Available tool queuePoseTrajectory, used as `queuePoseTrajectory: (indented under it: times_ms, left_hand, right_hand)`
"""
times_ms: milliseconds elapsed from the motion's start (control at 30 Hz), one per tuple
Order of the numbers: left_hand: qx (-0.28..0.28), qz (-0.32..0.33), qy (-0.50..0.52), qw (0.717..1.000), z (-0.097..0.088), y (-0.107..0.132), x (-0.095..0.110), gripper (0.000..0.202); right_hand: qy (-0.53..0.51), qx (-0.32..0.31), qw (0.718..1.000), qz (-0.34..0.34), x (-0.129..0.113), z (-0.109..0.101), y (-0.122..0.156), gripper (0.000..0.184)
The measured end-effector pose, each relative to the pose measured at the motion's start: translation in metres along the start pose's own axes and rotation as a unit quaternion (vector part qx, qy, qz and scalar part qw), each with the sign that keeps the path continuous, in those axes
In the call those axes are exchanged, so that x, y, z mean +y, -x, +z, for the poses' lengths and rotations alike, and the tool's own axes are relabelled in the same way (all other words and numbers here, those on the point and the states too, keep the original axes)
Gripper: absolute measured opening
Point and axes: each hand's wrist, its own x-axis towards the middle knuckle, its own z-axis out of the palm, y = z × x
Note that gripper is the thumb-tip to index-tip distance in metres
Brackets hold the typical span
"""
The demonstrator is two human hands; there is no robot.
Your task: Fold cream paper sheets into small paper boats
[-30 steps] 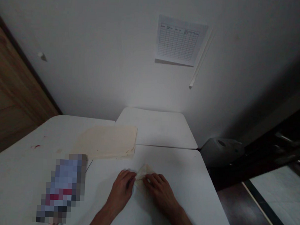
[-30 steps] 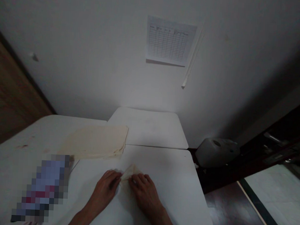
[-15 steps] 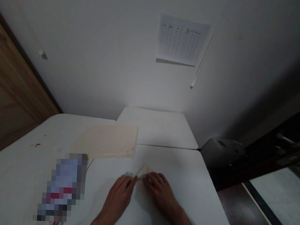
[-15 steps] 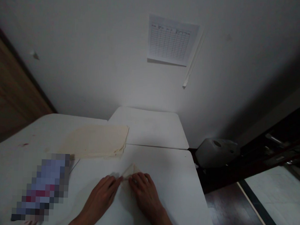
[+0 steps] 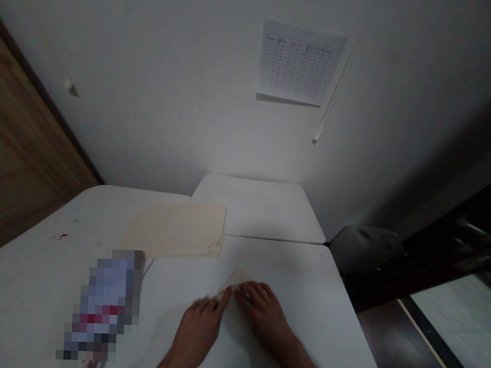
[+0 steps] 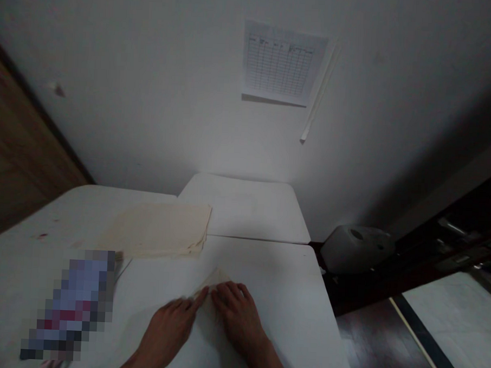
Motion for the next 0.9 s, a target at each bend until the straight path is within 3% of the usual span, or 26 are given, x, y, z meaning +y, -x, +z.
queuePoseTrajectory:
  times_ms: [600, 900]
  left_hand:
    - [0.039, -0.006, -0.016, 0.999, 0.010, 0.011, -0.002, 0.057]
    - [0.027, 0.002, 0.000, 1.000, 0.007, 0.010, -0.002, 0.068]
  right_hand:
    - [0.013, -0.010, 1.000, 0.002, 0.000, 0.000, 0.001, 0.037]
    - [-0.003, -0.018, 1.000, 0.005, -0.001, -0.005, -0.002, 0.039]
